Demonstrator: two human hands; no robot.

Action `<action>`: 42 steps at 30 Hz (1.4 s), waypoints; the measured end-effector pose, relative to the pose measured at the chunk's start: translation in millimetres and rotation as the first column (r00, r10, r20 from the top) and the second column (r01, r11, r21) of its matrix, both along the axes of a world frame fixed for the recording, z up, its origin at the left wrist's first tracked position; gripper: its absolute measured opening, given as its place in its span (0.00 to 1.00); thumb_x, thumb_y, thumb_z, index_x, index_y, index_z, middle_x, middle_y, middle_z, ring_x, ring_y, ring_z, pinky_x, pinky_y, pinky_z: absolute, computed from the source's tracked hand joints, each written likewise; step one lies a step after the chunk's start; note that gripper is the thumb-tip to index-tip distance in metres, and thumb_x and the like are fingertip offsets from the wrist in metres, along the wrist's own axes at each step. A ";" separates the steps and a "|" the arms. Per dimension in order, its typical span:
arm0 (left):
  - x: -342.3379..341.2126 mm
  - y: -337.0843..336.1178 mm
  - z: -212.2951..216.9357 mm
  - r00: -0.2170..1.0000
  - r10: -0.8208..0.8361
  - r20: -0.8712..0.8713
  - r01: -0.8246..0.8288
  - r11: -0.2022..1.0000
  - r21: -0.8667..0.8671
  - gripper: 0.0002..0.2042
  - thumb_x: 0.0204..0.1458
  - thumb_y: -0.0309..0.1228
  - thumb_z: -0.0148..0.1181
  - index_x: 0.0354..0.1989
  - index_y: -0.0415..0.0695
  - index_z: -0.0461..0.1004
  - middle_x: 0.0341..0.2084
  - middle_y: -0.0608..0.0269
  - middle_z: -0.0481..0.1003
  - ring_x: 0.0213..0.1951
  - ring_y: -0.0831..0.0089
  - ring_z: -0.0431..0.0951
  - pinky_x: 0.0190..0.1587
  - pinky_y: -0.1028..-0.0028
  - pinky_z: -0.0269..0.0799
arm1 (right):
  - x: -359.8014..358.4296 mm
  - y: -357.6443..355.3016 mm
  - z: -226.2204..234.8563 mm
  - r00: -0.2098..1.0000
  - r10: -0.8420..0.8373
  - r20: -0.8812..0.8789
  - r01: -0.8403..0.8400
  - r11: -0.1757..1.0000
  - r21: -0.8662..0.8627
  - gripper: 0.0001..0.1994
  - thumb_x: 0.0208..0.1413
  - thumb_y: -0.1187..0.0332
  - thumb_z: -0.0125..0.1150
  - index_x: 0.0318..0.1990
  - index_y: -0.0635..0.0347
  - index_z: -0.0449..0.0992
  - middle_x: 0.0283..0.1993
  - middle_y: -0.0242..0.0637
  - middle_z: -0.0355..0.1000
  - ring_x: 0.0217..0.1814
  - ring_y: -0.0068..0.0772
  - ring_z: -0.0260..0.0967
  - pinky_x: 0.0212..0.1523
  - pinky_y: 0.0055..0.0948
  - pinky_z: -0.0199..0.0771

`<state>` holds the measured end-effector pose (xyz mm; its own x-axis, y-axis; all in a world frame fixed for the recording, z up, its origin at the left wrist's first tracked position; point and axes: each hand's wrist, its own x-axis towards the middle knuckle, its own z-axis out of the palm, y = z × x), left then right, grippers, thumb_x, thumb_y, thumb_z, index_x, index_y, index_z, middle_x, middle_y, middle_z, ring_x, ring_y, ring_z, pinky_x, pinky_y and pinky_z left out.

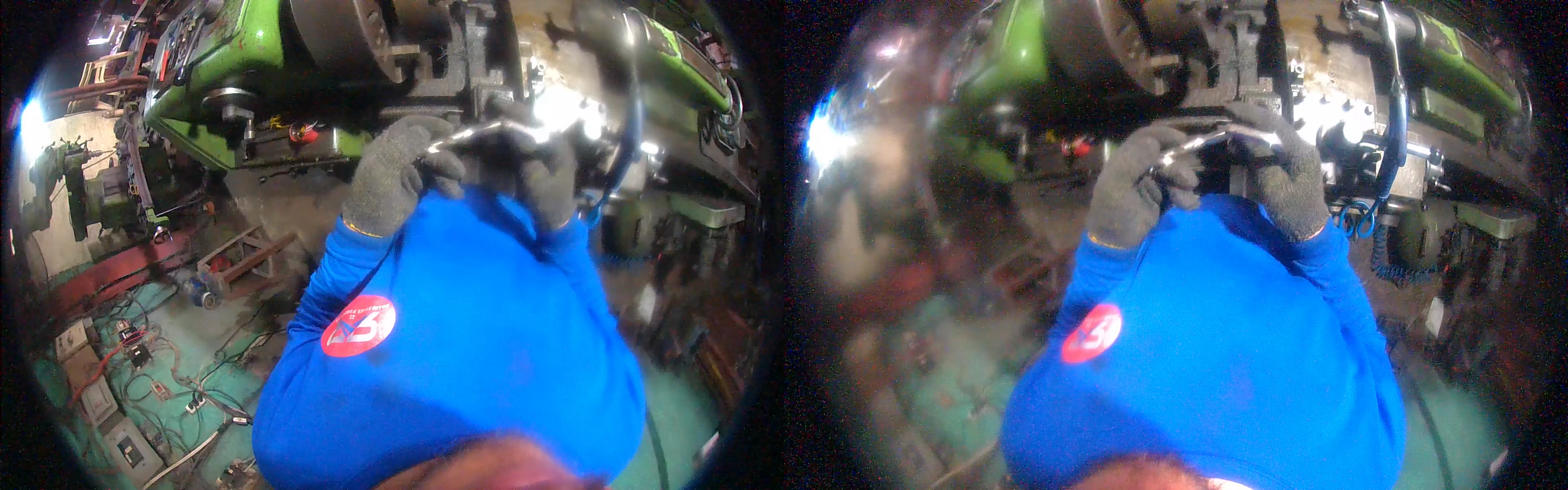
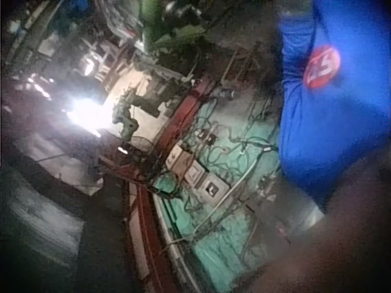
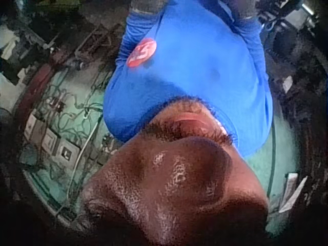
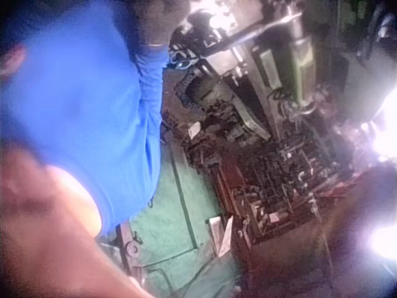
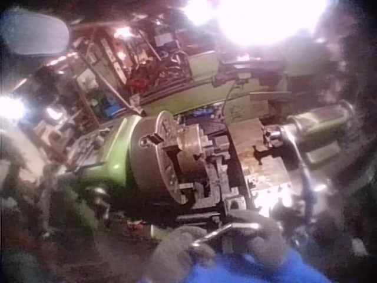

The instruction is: The person operates a large green metalworking machine, likely a lathe, in a workshop. They use a wrench to tighten components on the machine's chuck and adjust various levers and handles on the machine's body.

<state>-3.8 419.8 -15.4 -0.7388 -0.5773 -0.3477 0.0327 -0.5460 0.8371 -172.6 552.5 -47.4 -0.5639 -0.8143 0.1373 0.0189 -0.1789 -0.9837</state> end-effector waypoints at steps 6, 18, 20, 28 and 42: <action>5.0 -1.5 -1.2 0.999 -0.011 0.031 0.008 0.997 0.076 0.23 0.68 0.48 0.50 0.53 0.37 0.73 0.29 0.52 0.79 0.27 0.64 0.80 0.32 0.67 0.79 | -1.1 -6.4 -11.0 0.984 -0.009 -0.180 0.035 0.989 0.145 0.18 0.63 0.73 0.62 0.59 0.68 0.76 0.51 0.42 0.81 0.54 0.31 0.78 0.56 0.30 0.77; 4.0 1.3 -9.1 0.999 -0.028 -0.024 0.028 0.999 0.019 0.24 0.65 0.49 0.56 0.56 0.38 0.71 0.33 0.52 0.79 0.30 0.67 0.80 0.33 0.70 0.79 | 6.6 -11.8 -14.8 0.997 -0.067 0.043 0.058 0.980 0.189 0.20 0.59 0.81 0.64 0.59 0.68 0.76 0.53 0.44 0.80 0.56 0.32 0.77 0.58 0.30 0.79; 4.1 -0.8 -15.1 0.999 -0.034 -0.031 0.033 0.998 -0.047 0.23 0.65 0.46 0.58 0.57 0.38 0.70 0.34 0.52 0.80 0.31 0.67 0.81 0.34 0.70 0.78 | 7.3 -11.5 -16.6 0.996 -0.084 0.036 0.075 0.978 0.195 0.19 0.60 0.80 0.64 0.59 0.67 0.76 0.52 0.43 0.80 0.55 0.31 0.77 0.58 0.29 0.78; 8.4 -8.8 -12.6 0.980 -0.166 0.112 0.194 0.928 -0.318 0.20 0.68 0.41 0.55 0.58 0.37 0.69 0.37 0.51 0.81 0.35 0.68 0.83 0.38 0.72 0.79 | 9.7 -11.0 -14.7 0.976 -0.123 -0.180 0.162 0.961 0.226 0.14 0.62 0.70 0.65 0.53 0.65 0.82 0.50 0.39 0.82 0.53 0.27 0.77 0.56 0.27 0.76; 43.9 -69.7 -0.9 0.971 -0.231 0.061 0.233 0.859 -0.456 0.17 0.69 0.40 0.53 0.50 0.36 0.72 0.34 0.49 0.82 0.35 0.66 0.84 0.40 0.69 0.81 | -29.6 -1.2 25.3 0.796 -0.525 -0.301 0.566 0.822 0.063 0.19 0.70 0.59 0.52 0.56 0.66 0.78 0.47 0.39 0.79 0.40 0.26 0.76 0.35 0.25 0.77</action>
